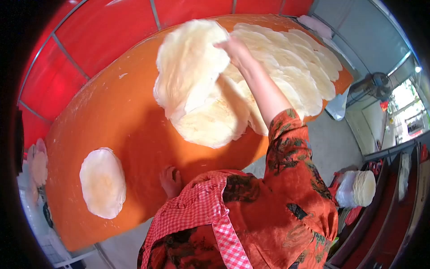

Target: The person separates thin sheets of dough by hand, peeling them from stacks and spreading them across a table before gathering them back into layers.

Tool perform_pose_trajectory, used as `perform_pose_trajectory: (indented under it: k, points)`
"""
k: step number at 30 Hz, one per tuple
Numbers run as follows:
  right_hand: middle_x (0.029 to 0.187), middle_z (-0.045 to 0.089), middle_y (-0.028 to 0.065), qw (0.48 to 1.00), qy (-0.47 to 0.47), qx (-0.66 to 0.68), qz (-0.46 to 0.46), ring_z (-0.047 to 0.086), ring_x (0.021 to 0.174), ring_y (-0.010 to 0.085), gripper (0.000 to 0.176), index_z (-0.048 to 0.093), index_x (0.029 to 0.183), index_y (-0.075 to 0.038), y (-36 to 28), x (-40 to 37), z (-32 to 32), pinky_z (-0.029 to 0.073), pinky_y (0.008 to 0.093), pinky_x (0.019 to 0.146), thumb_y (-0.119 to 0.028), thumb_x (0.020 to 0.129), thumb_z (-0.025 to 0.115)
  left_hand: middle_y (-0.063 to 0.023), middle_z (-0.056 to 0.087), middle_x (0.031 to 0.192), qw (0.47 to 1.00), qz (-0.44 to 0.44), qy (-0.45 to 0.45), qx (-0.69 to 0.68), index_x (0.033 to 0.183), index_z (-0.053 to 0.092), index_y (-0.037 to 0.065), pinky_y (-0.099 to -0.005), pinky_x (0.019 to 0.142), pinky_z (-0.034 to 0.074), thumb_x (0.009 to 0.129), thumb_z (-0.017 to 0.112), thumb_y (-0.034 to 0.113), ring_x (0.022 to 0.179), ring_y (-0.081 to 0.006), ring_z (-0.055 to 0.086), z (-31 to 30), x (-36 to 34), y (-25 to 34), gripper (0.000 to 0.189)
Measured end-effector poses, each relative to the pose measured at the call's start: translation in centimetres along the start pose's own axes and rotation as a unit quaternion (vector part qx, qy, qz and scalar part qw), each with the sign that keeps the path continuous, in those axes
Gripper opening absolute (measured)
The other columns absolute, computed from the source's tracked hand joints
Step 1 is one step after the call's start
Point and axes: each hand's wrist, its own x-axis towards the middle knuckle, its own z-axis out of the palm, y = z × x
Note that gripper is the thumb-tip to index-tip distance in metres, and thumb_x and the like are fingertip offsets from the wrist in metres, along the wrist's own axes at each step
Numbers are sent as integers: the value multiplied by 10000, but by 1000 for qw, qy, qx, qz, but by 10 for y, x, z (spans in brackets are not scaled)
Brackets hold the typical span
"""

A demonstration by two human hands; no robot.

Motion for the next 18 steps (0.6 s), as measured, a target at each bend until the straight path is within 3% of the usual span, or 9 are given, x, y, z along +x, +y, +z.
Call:
perform_pose_trajectory:
  k: [2, 4, 5, 6, 8, 10, 13, 15, 18]
  points:
    - [872, 672, 139, 997, 54, 27, 50, 663, 718, 222, 254, 621, 1038, 40, 85, 31, -28, 565, 379, 658, -58, 810, 678, -125, 594, 1084, 1000, 1, -4, -11, 955, 618, 42, -455, 855, 429, 765, 649, 128, 985, -363, 530, 3, -1, -7, 211]
    - [745, 639, 112, 972, 52, -144, 179, 597, 563, 213, 166, 628, 930, 22, 158, 38, -61, 479, 360, 490, -73, 807, 685, -124, 606, 1038, 1000, -8, -20, 4, 948, 617, 38, -423, 822, 447, 777, 651, 132, 936, -337, 558, -3, 7, -1, 199]
    - [654, 591, 79, 966, 103, -104, 214, 516, 463, 200, 110, 614, 851, 2, 185, 30, -56, 368, 338, 410, -68, 800, 683, -124, 613, 1015, 999, -13, -28, 13, 945, 616, 35, -407, 806, 456, 783, 652, 134, 911, -325, 572, -5, 12, -1, 193]
    - [690, 616, 103, 967, 81, -148, 190, 562, 526, 255, 93, 619, 856, 0, 283, 70, -130, 434, 373, 480, -65, 805, 662, -117, 622, 986, 995, -71, -53, -51, 947, 615, 34, -385, 775, 462, 800, 649, 137, 874, -300, 583, -3, 15, -10, 183]
    - [806, 644, 143, 846, 290, -444, -53, 612, 711, 307, 110, 617, 857, -11, 283, 24, -76, 491, 408, 653, -105, 816, 657, -101, 640, 926, 961, -189, -94, -177, 951, 611, 32, -341, 714, 473, 832, 641, 143, 799, -251, 606, 4, 24, -38, 165]
    - [986, 652, 162, 773, 255, -553, -178, 597, 965, 333, 205, 635, 974, -29, 225, -31, -15, 469, 417, 848, -164, 822, 662, -71, 649, 856, 867, -298, -94, -389, 954, 609, 19, -302, 651, 468, 884, 616, 149, 715, -196, 603, 10, 56, -55, 148]
    - [1250, 542, 199, 792, -42, -546, -270, 464, 1226, 346, 524, 552, 1225, -38, 213, -62, 25, 398, 456, 990, -229, 759, 697, -141, 636, 1021, 733, -391, -59, -553, 1083, 557, -19, -351, 807, 514, 925, 579, 197, 912, -253, 634, 12, 141, -53, 269]
    - [1346, 467, 177, 719, -103, -646, -235, 383, 1307, 312, 628, 500, 1289, -52, 223, -74, 45, 329, 517, 1035, -333, 765, 701, -205, 579, 1159, 646, -398, -69, -647, 1181, 494, -36, -396, 937, 490, 936, 564, 241, 1085, -307, 586, 56, 179, -104, 376]
    - [1403, 402, 144, 708, -119, -671, -186, 320, 1346, 311, 695, 463, 1325, -65, 233, -70, 64, 286, 595, 1016, -390, 758, 700, -241, 485, 1284, 562, -421, -103, -704, 1284, 416, -42, -426, 1016, 437, 916, 588, 262, 1211, -348, 497, 98, 247, -127, 508]
